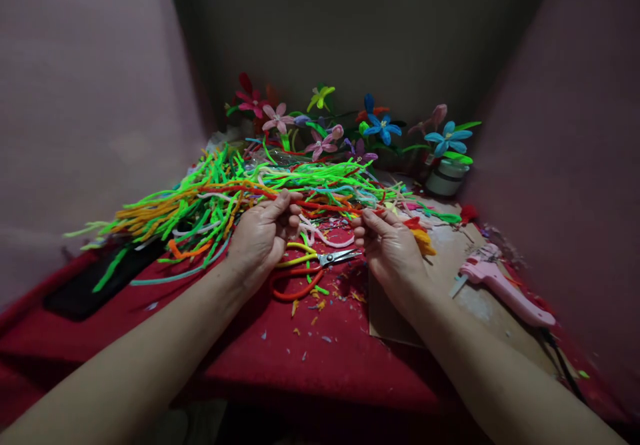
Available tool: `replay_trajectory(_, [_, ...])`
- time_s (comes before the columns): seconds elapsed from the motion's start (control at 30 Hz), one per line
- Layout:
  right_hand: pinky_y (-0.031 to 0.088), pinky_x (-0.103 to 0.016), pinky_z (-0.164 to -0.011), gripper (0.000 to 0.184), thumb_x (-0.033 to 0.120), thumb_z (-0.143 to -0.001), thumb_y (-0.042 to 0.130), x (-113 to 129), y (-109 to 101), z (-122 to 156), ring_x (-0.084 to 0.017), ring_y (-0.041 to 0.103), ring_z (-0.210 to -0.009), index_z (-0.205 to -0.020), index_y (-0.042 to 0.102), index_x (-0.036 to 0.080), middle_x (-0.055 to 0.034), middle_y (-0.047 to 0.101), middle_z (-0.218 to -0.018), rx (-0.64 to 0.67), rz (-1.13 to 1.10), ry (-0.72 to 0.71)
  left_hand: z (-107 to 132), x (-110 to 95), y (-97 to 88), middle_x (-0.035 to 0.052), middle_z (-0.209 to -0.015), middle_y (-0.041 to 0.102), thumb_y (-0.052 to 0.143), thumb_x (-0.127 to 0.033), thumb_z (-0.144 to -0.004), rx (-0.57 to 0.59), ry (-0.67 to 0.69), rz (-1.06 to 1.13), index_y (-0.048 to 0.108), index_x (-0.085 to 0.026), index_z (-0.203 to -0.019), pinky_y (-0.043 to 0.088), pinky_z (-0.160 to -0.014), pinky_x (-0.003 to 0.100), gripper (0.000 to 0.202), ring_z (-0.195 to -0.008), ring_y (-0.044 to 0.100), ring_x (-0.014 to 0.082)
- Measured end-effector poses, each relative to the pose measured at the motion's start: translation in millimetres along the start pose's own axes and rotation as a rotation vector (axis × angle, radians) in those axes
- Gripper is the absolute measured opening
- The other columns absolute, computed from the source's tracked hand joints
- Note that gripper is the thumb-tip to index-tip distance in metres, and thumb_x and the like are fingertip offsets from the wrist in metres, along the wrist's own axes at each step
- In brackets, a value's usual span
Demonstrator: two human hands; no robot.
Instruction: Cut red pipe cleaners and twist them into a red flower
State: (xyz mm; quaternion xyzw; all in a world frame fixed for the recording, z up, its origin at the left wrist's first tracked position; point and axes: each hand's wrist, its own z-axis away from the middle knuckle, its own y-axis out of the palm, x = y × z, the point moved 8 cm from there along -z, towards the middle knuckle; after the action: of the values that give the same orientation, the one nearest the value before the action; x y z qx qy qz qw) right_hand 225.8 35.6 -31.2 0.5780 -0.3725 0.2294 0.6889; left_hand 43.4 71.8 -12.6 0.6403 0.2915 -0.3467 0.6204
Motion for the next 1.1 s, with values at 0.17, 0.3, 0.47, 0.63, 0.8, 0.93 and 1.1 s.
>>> replay_trajectory(0.17, [0.049,-0.016,-0.043,0.009,0.013,-0.071,0.068,1.9,4.6,-1.0,-0.008,0.059,-0.047,-0.071,0.060,0.014,-0.0003,0.067,-0.059,0.042,-0.058,0.013,-0.5,3.1,0.0,0.0006,-0.057,0.059,0.066,-0.018,-0.077,0.014,-0.008,0.016,0.067,-0.007,-0.075,0.041,-0.040,0.014,0.011,-0.045,0.053,0.0053])
replay_trajectory(0.3, [0.051,-0.017,-0.044,0.015,0.015,-0.068,0.071,-7.9,16.4,5.7,-0.009,0.060,-0.048,-0.082,0.065,0.012,-0.0025,0.069,-0.064,0.146,-0.028,0.063,4.8,17.2,9.6,0.0020,-0.059,0.060,0.066,-0.017,-0.077,0.086,-0.048,0.027,0.067,-0.006,-0.078,0.040,-0.038,0.014,0.011,-0.047,0.054,0.0065])
replay_trajectory(0.47, [0.052,-0.019,-0.044,0.020,0.019,-0.068,0.072,-22.2,24.1,12.1,-0.011,0.061,-0.049,-0.086,0.066,0.011,-0.0039,0.070,-0.065,0.248,0.005,0.100,13.8,42.9,24.6,0.0058,-0.064,0.064,0.066,-0.017,-0.077,0.205,-0.178,-0.020,0.067,-0.006,-0.080,0.043,-0.040,0.016,0.012,-0.049,0.057,0.0088])
replay_trajectory(0.63, [0.049,-0.019,-0.044,0.020,0.020,-0.066,0.073,-26.5,18.6,10.4,-0.011,0.061,-0.050,-0.082,0.065,0.012,-0.0030,0.068,-0.064,0.213,0.052,0.103,13.6,47.4,22.8,0.0045,-0.062,0.064,0.071,-0.016,-0.072,0.221,-0.189,-0.097,0.066,-0.006,-0.078,0.041,-0.039,0.015,0.013,-0.047,0.056,0.0078])
replay_trajectory(0.8, [0.048,-0.020,-0.046,0.020,0.023,-0.063,0.074,-26.1,20.3,12.6,-0.012,0.062,-0.051,-0.077,0.065,0.012,-0.0033,0.066,-0.060,0.236,0.139,0.102,17.2,49.9,21.5,0.0035,-0.055,0.062,0.072,-0.026,-0.071,0.271,-0.190,-0.270,0.065,-0.008,-0.073,0.039,-0.037,0.017,0.019,-0.042,0.054,0.0086])
replay_trajectory(0.93, [0.043,-0.017,-0.041,0.018,0.028,-0.066,0.072,-29.0,18.0,13.5,-0.009,0.056,-0.045,-0.066,0.064,0.011,-0.0027,0.063,-0.055,0.240,0.279,0.125,22.2,49.2,18.5,0.0035,-0.057,0.063,0.070,-0.030,-0.072,0.217,-0.187,-0.420,0.065,-0.011,-0.073,0.037,-0.037,0.016,0.020,-0.044,0.055,0.0089])
replay_trajectory(1.1, [0.038,-0.017,-0.034,0.017,0.028,-0.069,0.065,-33.7,15.8,17.0,-0.008,0.050,-0.037,-0.063,0.062,0.012,-0.0009,0.062,-0.052,0.267,0.511,0.183,25.2,27.4,23.5,-0.0034,-0.052,0.056,0.070,-0.026,-0.071,0.183,-0.017,-0.589,0.061,-0.015,-0.064,0.037,-0.040,0.015,0.016,-0.043,0.048,0.0061])
